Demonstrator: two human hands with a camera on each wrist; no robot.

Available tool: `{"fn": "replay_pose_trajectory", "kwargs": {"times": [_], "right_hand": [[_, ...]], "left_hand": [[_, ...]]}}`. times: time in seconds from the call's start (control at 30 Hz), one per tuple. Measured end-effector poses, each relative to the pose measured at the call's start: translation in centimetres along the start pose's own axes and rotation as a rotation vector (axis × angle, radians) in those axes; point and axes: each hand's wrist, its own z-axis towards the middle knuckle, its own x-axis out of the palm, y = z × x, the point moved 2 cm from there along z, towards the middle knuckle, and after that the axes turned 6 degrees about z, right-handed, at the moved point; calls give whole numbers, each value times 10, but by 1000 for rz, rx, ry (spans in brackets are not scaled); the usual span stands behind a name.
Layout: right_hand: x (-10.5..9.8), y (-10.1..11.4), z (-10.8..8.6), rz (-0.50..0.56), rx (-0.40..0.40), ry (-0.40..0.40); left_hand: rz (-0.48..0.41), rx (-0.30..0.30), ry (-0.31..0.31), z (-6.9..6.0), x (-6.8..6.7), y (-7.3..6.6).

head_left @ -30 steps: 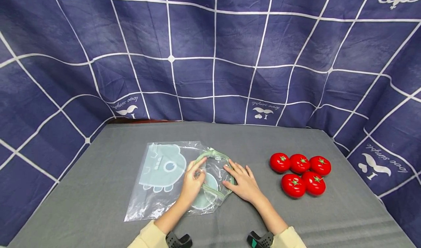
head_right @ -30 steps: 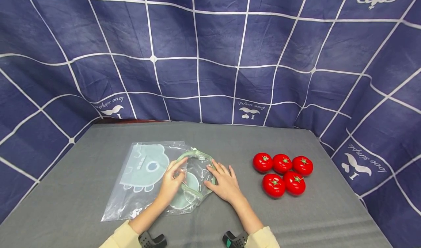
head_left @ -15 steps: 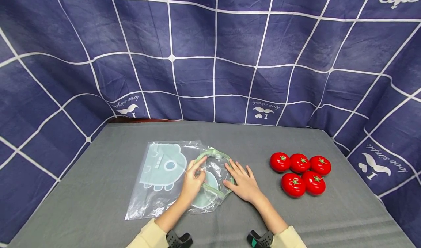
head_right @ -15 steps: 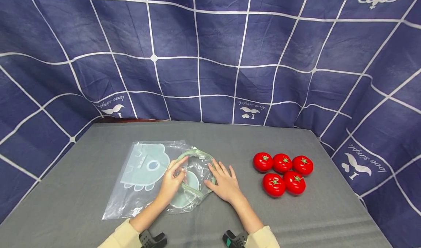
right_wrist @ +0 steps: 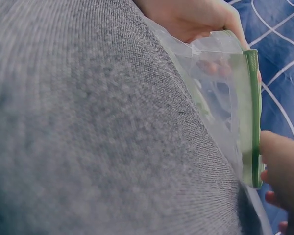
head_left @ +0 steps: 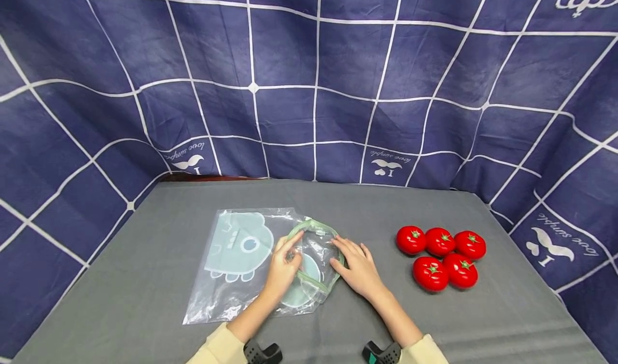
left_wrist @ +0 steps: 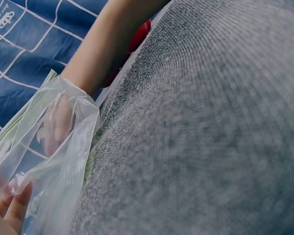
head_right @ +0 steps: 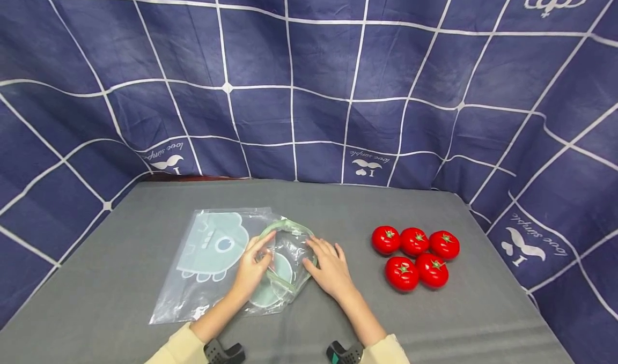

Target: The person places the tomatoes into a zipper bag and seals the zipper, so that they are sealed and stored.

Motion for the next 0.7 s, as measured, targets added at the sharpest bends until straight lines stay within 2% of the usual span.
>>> {"fn": "replay_pose_trajectory", "kwargs": {"times": [0.13, 0.37, 0.7], "right_hand": [[-7, 9, 1, 27, -6, -75], [-27, 20, 0, 77, -25, -148], [-53, 12, -17, 66, -32, -269]], "left_hand": [[8, 1, -11, -1, 0, 1], [27, 10, -16, -1, 0, 2], [-3, 5, -13, -1, 1, 2]]}}
